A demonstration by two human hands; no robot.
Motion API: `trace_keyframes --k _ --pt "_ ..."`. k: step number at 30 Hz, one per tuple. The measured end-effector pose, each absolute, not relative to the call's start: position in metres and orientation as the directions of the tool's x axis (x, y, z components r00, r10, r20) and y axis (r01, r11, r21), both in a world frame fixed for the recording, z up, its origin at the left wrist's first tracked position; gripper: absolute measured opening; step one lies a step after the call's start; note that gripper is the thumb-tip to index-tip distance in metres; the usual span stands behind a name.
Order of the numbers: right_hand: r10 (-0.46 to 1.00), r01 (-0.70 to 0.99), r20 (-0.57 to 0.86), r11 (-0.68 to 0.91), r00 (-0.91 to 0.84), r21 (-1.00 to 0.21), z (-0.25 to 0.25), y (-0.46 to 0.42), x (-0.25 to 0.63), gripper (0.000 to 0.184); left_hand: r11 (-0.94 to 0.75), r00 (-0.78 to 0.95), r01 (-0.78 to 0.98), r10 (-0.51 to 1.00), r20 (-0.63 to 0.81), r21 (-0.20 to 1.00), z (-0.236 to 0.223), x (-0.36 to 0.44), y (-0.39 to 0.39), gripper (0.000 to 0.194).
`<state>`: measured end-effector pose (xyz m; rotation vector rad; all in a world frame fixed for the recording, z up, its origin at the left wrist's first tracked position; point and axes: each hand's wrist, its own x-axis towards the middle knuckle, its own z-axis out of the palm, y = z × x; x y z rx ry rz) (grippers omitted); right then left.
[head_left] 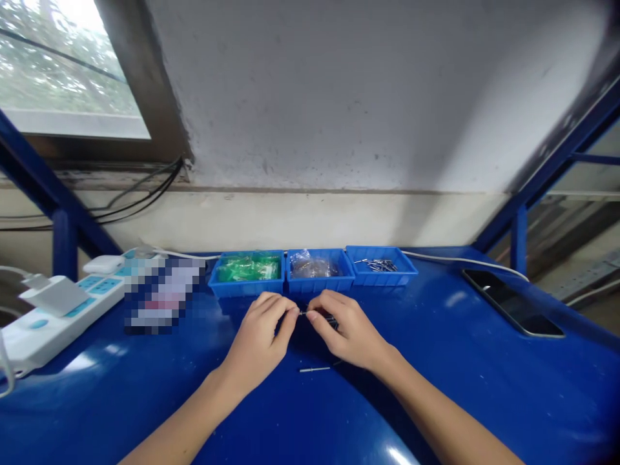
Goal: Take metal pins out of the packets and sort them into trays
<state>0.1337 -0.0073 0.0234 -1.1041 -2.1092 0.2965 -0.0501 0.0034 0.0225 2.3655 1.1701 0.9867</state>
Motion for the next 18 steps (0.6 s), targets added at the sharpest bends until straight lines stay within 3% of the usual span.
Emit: trace_keyframes --k 4,9,11,14,16,18 --pt "0.766 0.612 0.523 0.627 -0.373 -0.482 0.024 -0.009 0.131 0.009 -0.581 0.404 0.571 0.814 0.418 0.58 0.021 -0.05 0.006 0.028" --pt "0.726 0.673 0.58 0.64 -0.37 -0.372 0.032 -0.002 0.151 0.018 -0.541 0.452 0.592 0.837 0.309 0.598 0.025 -0.051 0.002 0.023" --pt "0.728 0.781 0.656 0.523 -0.201 -0.341 0.032 0.008 0.173 0.02 -0.582 0.556 0.602 0.797 0.237 0.546 0.029 -0.053 -0.003 0.02" --pt "0.63 0.919 0.748 0.135 0.209 -0.37 0.029 0.022 0.212 0.023 -0.712 0.732 0.546 0.662 0.163 0.441 0.031 -0.055 -0.01 0.022" --pt "0.575 0.926 0.753 -0.023 0.321 -0.377 0.027 0.028 0.228 0.035 -0.761 0.784 0.507 0.602 0.152 0.405 0.029 -0.055 -0.013 0.016" --pt "0.576 0.927 0.75 -0.037 0.325 -0.373 0.025 0.028 0.228 0.038 -0.775 0.796 0.499 0.587 0.149 0.388 0.026 -0.055 -0.013 0.003"
